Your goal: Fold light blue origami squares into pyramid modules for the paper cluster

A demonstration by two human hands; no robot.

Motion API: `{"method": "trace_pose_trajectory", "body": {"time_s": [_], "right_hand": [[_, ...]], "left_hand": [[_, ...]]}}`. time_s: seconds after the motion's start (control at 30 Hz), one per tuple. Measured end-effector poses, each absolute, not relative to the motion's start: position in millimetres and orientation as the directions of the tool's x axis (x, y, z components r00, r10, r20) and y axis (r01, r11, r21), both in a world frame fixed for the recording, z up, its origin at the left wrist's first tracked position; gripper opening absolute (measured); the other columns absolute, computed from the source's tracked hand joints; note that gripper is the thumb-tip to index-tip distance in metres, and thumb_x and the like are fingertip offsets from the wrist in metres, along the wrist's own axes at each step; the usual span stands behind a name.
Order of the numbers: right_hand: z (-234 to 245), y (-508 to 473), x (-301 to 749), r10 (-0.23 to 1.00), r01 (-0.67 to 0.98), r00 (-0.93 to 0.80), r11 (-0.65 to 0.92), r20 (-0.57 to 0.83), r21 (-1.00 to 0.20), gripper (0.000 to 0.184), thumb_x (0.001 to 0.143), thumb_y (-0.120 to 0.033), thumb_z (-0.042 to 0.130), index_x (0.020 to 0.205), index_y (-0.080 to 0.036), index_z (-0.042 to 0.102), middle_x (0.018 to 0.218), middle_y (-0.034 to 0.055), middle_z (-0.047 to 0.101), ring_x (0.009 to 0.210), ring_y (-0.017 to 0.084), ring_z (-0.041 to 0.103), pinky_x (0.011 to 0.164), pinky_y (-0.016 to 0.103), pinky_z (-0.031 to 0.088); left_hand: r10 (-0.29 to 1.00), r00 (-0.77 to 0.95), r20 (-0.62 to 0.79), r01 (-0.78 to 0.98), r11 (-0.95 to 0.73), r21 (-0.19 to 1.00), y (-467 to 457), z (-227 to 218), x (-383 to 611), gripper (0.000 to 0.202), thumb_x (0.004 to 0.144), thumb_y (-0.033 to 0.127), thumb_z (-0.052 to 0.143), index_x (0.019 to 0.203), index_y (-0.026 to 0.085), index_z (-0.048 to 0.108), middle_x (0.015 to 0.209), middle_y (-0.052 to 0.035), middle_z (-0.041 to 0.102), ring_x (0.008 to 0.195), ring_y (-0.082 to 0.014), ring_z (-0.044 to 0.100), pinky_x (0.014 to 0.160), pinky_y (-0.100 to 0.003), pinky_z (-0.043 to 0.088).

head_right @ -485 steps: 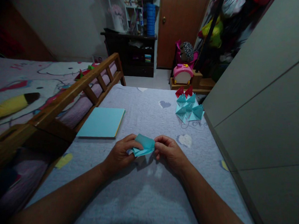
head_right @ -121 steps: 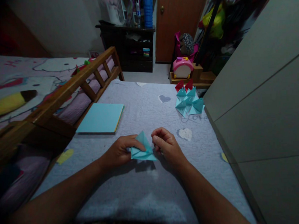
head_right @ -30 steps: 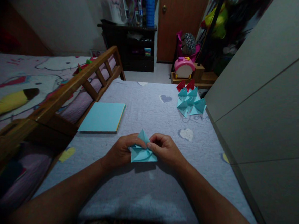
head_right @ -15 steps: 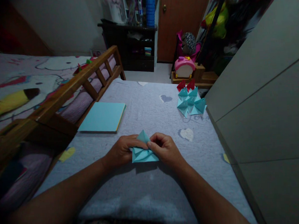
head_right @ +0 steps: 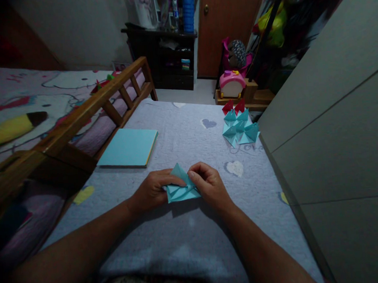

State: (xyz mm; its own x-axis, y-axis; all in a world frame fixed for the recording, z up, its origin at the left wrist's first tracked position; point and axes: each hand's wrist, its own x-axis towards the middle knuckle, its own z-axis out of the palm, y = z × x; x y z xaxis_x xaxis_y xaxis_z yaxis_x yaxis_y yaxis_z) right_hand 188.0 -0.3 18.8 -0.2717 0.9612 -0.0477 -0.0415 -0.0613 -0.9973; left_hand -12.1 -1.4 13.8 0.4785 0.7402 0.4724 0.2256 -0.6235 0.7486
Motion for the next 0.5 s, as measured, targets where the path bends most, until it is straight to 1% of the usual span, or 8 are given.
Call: {"method": "trace_pose_trajectory", "body": {"time_s": [0.07, 0.13, 0.2, 0.27, 0.33, 0.4, 0.5], "right_hand": [[19.4, -0.7, 190.0, 0.975, -0.044, -0.218, 0.025, 0.034, -0.999, 0.019, 0.086, -0.038, 0.068, 0.082, -0.021, 0.060, 0.069, -0.0039, 0.051, 0.058, 0.010, 0.043, 0.055, 0.024, 0.035], [20.6, -1.2, 191.6, 0.971, 0.008, -0.186, 0.157, 0.153, -0.988, 0.015, 0.086, -0.031, 0.068, 0.081, -0.022, 0.058, 0.073, -0.0032, 0.051, 0.063, 0.012, 0.046, 0.058, 0.025, 0.038], [22.9, -1.9, 192.2, 0.935, 0.087, -0.198, 0.315, 0.294, -0.945, 0.013, 0.086, -0.025, 0.067, 0.078, -0.022, 0.057, 0.075, -0.0024, 0.051, 0.068, 0.013, 0.049, 0.063, 0.026, 0.040], [25.8, -3.0, 192.0, 0.880, 0.151, -0.243, 0.450, 0.408, -0.880, 0.010, 0.086, -0.020, 0.067, 0.079, -0.022, 0.060, 0.078, -0.0014, 0.052, 0.073, 0.014, 0.051, 0.067, 0.028, 0.042], [28.1, -4.4, 191.5, 0.836, 0.192, -0.284, 0.529, 0.469, -0.827, 0.007, 0.086, -0.016, 0.067, 0.086, -0.023, 0.065, 0.083, -0.0004, 0.055, 0.075, 0.015, 0.053, 0.068, 0.029, 0.044], [28.7, -5.7, 191.1, 0.814, 0.226, -0.296, 0.568, 0.500, -0.791, 0.012, 0.086, -0.014, 0.067, 0.093, -0.023, 0.066, 0.087, 0.0006, 0.056, 0.077, 0.015, 0.055, 0.068, 0.029, 0.046], [26.6, -7.1, 190.8, 0.796, 0.276, -0.291, 0.601, 0.531, -0.750, 0.017, 0.086, -0.013, 0.067, 0.098, -0.024, 0.066, 0.091, 0.0020, 0.058, 0.080, 0.016, 0.056, 0.069, 0.030, 0.048]], "left_hand": [[0.756, 0.418, 0.504, 0.286, -0.636, 0.716, -0.1, 12.9, -14.0, 0.013, 0.088, 0.017, 0.064, 0.096, 0.020, 0.074, 0.083, -0.0038, 0.072, 0.073, -0.0136, 0.066, 0.065, -0.024, 0.053], [0.769, 0.370, 0.521, 0.319, -0.632, 0.706, 1.2, 12.3, -15.5, 0.012, 0.088, 0.018, 0.065, 0.096, 0.019, 0.074, 0.080, -0.0032, 0.070, 0.071, -0.0135, 0.065, 0.063, -0.025, 0.051], [0.775, 0.349, 0.527, 0.319, -0.627, 0.710, 2.0, 12.4, -15.8, 0.012, 0.088, 0.018, 0.065, 0.097, 0.019, 0.073, 0.080, -0.0029, 0.071, 0.071, -0.0136, 0.065, 0.063, -0.025, 0.051], [0.774, 0.351, 0.528, 0.306, -0.627, 0.716, 1.8, 13.2, -15.1, 0.013, 0.087, 0.017, 0.065, 0.098, 0.020, 0.073, 0.082, -0.0028, 0.072, 0.072, -0.0138, 0.066, 0.065, -0.025, 0.051], [0.779, 0.352, 0.519, 0.298, -0.618, 0.727, 0.7, 14.4, -14.0, 0.013, 0.086, 0.017, 0.066, 0.098, 0.020, 0.072, 0.084, -0.0023, 0.073, 0.073, -0.0138, 0.066, 0.067, -0.025, 0.051], [0.796, 0.336, 0.503, 0.291, -0.596, 0.748, -0.5, 15.3, -13.2, 0.012, 0.085, 0.016, 0.067, 0.096, 0.020, 0.070, 0.084, -0.0015, 0.072, 0.072, -0.0133, 0.065, 0.067, -0.025, 0.050], [0.826, 0.305, 0.473, 0.282, -0.553, 0.784, -1.4, 15.7, -12.9, 0.006, 0.084, 0.017, 0.068, 0.089, 0.019, 0.066, 0.080, 0.0001, 0.069, 0.069, -0.0124, 0.062, 0.064, -0.024, 0.048]]}}
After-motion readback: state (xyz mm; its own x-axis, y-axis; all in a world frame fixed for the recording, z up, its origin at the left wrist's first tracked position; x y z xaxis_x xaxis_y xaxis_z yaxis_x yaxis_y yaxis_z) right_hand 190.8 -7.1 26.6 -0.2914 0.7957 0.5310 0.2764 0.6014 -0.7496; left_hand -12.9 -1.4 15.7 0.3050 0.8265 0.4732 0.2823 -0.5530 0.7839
